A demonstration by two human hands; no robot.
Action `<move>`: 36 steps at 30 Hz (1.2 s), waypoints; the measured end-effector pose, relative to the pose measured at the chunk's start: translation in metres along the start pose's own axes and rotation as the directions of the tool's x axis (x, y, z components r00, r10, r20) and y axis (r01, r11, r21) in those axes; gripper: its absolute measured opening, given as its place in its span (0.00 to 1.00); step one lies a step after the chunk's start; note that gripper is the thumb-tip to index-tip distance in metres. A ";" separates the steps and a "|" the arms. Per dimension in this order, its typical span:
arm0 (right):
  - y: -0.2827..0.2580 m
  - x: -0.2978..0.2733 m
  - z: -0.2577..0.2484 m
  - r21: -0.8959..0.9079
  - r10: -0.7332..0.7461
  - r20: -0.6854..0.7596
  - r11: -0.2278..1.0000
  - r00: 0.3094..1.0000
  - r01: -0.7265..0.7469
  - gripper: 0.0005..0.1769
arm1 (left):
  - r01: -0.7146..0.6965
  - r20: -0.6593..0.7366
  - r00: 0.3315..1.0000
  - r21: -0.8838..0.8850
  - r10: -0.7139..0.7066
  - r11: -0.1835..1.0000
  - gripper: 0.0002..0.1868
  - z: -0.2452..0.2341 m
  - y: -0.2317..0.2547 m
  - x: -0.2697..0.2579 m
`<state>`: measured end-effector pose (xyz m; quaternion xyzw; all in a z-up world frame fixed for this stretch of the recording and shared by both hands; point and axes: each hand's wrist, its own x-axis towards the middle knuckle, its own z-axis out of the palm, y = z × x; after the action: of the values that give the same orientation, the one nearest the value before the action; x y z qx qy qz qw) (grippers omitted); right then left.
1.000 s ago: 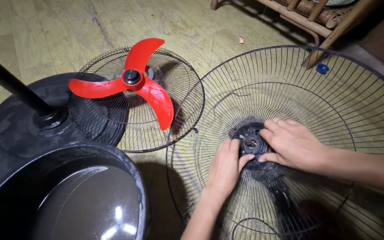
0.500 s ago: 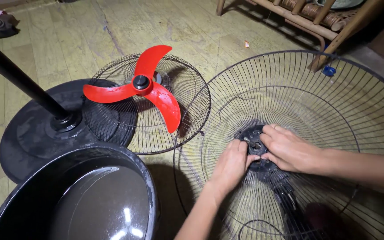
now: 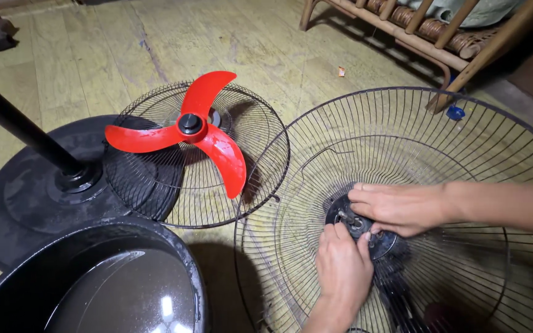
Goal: The person removes the central hub cap and motor housing from a standing electric fan by unscrewing and pulling components apart. They then wash the removed hub cap in a basin of water.
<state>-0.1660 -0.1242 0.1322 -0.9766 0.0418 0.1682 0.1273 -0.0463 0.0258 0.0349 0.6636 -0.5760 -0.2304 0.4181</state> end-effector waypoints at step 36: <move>-0.037 -0.017 0.032 -0.151 0.391 -0.303 0.881 0.869 -0.449 0.27 | -0.543 0.352 0.700 -0.303 0.621 0.783 0.31 -0.052 -0.066 0.081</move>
<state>-0.1874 -0.0791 0.1177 -0.9652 0.2521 0.0642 -0.0264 0.0507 -0.0373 0.0236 0.3382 -0.8117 -0.2771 0.3873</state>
